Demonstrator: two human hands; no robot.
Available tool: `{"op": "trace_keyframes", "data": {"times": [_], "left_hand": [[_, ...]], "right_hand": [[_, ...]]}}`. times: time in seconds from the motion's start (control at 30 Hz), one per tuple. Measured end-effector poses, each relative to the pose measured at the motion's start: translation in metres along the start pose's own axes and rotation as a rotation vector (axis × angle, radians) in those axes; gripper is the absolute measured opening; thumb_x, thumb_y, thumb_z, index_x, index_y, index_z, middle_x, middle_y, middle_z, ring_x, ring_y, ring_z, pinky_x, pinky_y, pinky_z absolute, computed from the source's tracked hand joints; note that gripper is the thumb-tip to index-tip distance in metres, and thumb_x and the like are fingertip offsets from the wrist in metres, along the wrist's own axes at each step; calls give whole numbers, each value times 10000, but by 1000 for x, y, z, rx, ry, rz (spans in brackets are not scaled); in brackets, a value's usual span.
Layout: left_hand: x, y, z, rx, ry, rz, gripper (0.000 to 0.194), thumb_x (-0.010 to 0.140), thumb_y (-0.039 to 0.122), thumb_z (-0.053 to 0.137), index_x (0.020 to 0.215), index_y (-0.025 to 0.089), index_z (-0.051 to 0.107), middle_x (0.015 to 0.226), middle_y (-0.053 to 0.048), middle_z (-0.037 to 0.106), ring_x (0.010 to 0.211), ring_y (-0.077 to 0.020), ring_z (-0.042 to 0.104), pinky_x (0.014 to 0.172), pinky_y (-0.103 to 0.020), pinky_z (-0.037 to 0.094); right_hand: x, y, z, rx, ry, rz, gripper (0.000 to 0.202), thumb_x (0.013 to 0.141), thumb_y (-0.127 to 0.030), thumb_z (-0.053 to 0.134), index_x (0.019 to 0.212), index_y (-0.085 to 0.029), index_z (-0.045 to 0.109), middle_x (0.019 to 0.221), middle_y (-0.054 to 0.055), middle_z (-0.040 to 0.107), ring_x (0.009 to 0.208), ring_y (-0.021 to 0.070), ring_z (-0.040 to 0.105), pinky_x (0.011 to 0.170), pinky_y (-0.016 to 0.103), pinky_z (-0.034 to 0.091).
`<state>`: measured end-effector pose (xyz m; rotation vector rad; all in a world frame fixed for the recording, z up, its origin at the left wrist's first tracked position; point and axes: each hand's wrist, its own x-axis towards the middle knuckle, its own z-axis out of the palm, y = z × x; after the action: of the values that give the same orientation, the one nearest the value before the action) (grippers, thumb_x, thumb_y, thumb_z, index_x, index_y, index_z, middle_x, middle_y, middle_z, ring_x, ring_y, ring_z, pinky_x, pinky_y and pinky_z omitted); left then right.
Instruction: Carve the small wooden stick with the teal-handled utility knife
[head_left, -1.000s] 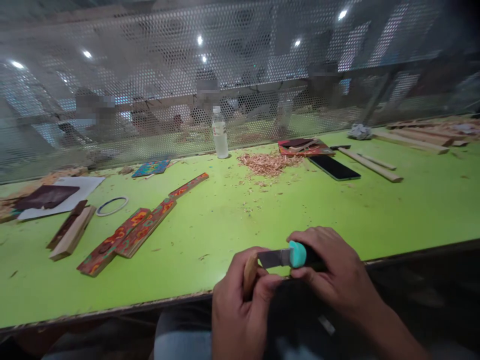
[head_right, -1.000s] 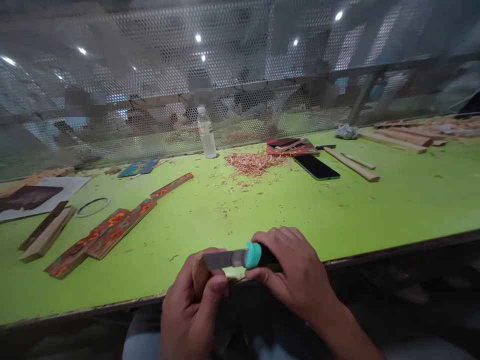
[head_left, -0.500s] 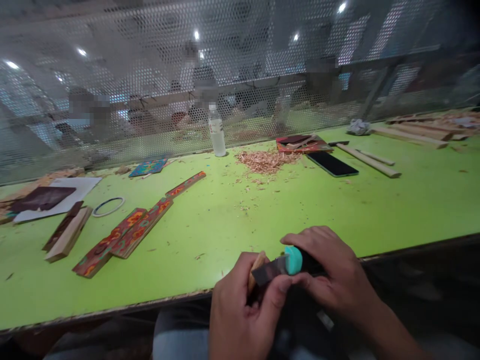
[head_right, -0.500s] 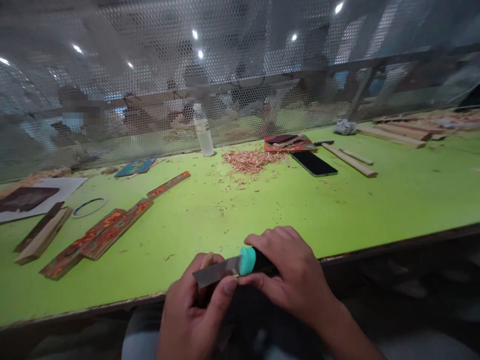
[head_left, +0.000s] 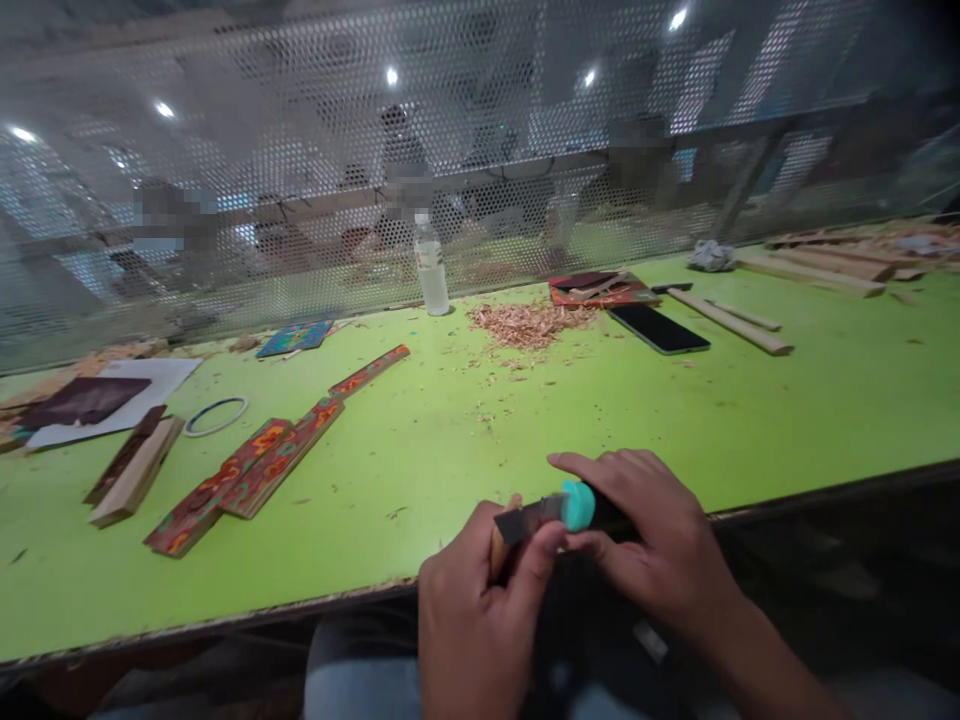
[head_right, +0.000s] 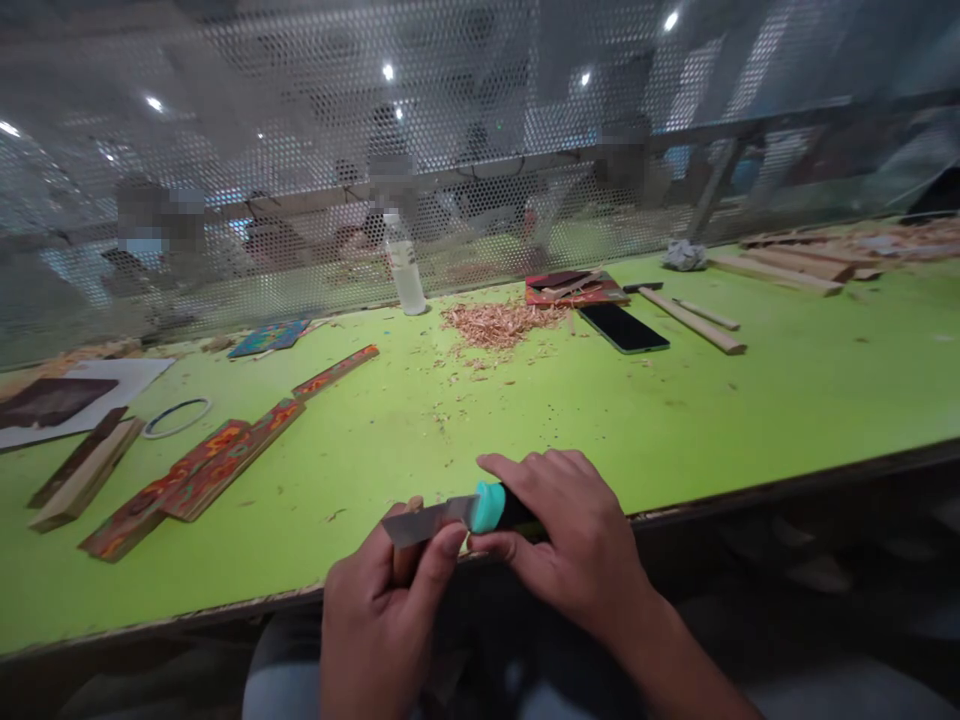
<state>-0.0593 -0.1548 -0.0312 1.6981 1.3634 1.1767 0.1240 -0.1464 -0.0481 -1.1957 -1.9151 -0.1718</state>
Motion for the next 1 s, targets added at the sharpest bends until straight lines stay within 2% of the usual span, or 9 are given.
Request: {"op": "trace_keyframes", "data": {"times": [0.1, 0.17, 0.23, 0.37, 0.53, 0.67, 0.87, 1.0], "left_hand": [[0, 0, 2, 36, 45, -17, 507, 962, 547, 619, 617, 199, 488, 546, 72, 391, 534, -107, 349, 546, -250, 257], [-1, 0, 2, 36, 49, -30, 521, 977, 565, 579, 626, 203, 450, 563, 71, 353, 550, -110, 329, 549, -252, 247], [-1, 0, 2, 0, 36, -42, 523, 973, 619, 551, 659, 207, 479, 580, 69, 374, 559, -115, 338, 551, -248, 260], [-1, 1, -1, -107, -24, -46, 523, 882, 720, 619, 765, 211, 592, 585, 72, 424, 558, -124, 380, 556, -243, 305], [2, 0, -3, -70, -47, 24, 476, 901, 636, 661, 694, 211, 601, 568, 44, 518, 530, -133, 445, 546, -247, 315], [3, -2, -2, -17, -3, 29, 449, 892, 641, 667, 725, 224, 672, 528, 34, 559, 494, -146, 444, 533, -251, 323], [2, 1, 3, -1, 93, -15, 502, 871, 704, 646, 729, 228, 724, 589, 20, 651, 534, -150, 511, 581, -250, 391], [2, 3, 6, 26, 130, -45, 510, 879, 703, 634, 732, 223, 724, 593, 40, 627, 556, -132, 445, 587, -234, 386]], "right_hand": [[1, -1, 2, -3, 30, 28, 495, 1020, -603, 496, 1287, -206, 623, 879, 62, 708, 776, 240, 633, 706, 378, 442], [1, -2, 3, -4, 36, 42, 478, 1018, -593, 511, 1282, -210, 619, 890, 63, 710, 789, 241, 638, 716, 376, 444], [2, -1, 2, -8, 18, 40, 490, 1020, -606, 492, 1283, -210, 611, 883, 63, 701, 786, 240, 628, 717, 377, 439], [2, 0, -1, 5, -52, -10, 516, 1039, -610, 426, 1296, -199, 600, 811, 40, 648, 725, 225, 574, 679, 370, 409], [3, -1, -4, 28, -69, -20, 543, 1034, -637, 409, 1291, -207, 618, 782, 31, 634, 706, 219, 564, 667, 364, 407], [4, -2, -2, 12, -49, -11, 528, 1032, -622, 434, 1280, -198, 627, 790, 35, 648, 704, 221, 565, 662, 364, 403], [2, -4, 0, 2, -36, 7, 501, 1037, -595, 447, 1281, -189, 609, 831, 56, 659, 738, 235, 582, 683, 375, 410], [-1, -7, 5, -30, -1, 34, 465, 1033, -562, 487, 1282, -184, 598, 879, 78, 695, 779, 252, 616, 715, 387, 424]]}}
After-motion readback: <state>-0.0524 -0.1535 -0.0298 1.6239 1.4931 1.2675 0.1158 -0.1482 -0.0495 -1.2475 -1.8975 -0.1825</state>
